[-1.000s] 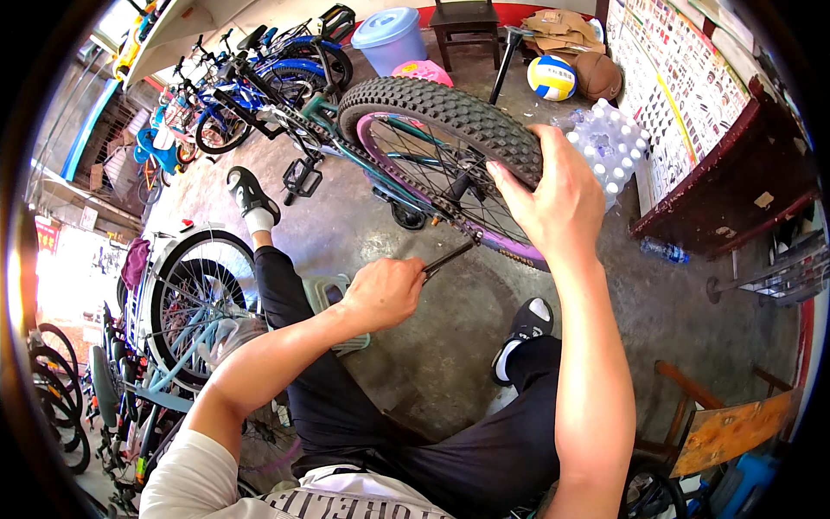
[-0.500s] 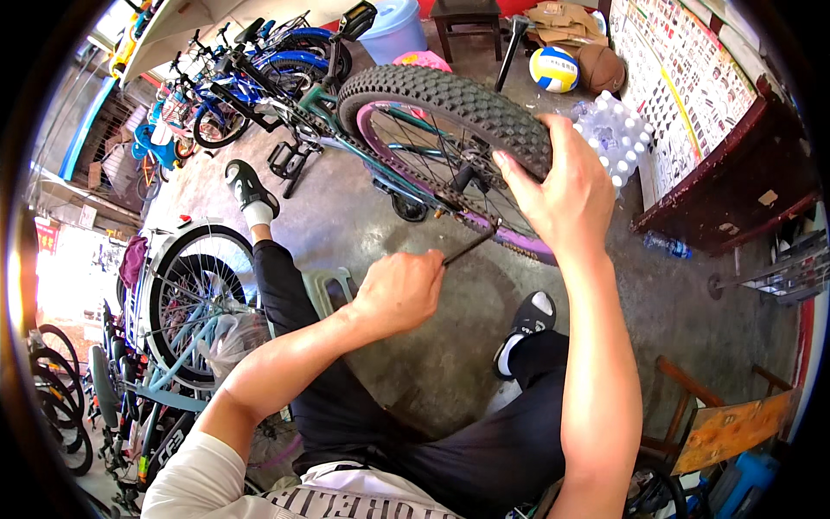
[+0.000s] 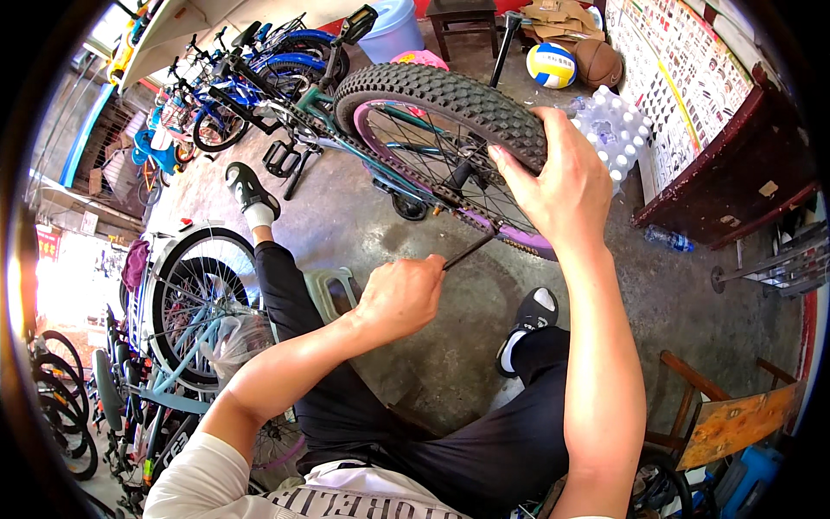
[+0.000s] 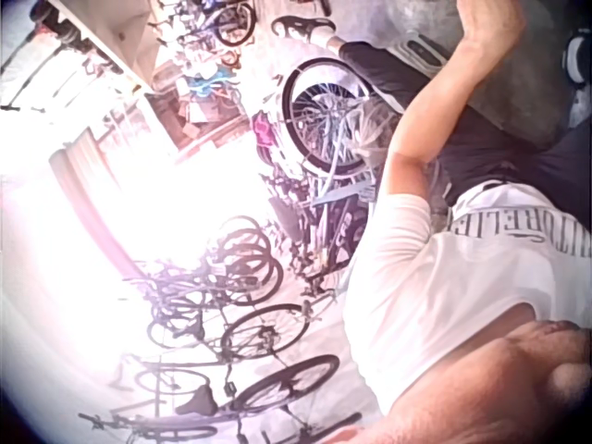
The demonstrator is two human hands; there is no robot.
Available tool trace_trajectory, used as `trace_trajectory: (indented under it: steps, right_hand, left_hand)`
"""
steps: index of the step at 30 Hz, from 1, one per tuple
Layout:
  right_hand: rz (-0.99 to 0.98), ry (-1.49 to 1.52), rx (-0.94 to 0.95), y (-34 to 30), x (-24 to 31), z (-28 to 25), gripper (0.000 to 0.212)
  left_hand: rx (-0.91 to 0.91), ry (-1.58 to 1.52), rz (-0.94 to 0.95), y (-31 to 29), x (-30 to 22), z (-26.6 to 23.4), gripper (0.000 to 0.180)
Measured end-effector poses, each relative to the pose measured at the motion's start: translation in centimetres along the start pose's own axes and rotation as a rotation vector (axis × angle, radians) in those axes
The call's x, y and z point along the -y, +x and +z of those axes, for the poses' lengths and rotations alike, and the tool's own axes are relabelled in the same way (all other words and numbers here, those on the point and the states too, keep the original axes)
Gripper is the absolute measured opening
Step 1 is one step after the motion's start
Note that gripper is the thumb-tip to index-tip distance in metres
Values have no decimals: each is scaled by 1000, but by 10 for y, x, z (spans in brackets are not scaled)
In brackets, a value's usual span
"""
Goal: The person removes a tire from a rim by hand, moves a bicycle, and then uses a wrench to tighten a bolt on the axle of the rear wheel.
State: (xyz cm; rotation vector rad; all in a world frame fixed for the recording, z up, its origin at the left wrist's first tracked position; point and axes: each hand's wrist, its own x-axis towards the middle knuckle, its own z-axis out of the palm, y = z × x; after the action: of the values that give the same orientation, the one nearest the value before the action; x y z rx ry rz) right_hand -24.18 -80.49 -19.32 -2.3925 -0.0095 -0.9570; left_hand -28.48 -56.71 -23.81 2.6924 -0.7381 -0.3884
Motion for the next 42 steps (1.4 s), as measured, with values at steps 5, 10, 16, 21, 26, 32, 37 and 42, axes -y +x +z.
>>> trace_trajectory:
  steps: [5,10,16,21,26,32,37,42]
  right_hand:
    - [-1,2,2,-1,0,0,50]
    - [-4,2,0,0,-3,0,50]
    - [-20,10,-10,1,-2,1,50]
    - [-17,-3,-8,0,-4,3,50]
    - [-19,-10,-11,1,-2,2,51]
    - [-22,-10,-16,0,-3,2,52]
    - [-34,-18,-24,0,-5,2,52]
    - [-12,-14,-2,1,-2,2,50]
  left_hand:
    - [34,9,-39,6,-1,9,19]
    - [-32,-25,-10,5,-7,-7,19]
    - [-42,-3,-33,5,-10,-14,17]
    - [-70,-54,6,0,-12,-17,17]
    - [-33,-33,-3,1,-11,-6,17]
    - [32,-6,-20,4,-9,11,18]
    - [-40,-46,-8,7,-11,3,17]
    - [-22,-17,3,10,-12,-5,18]
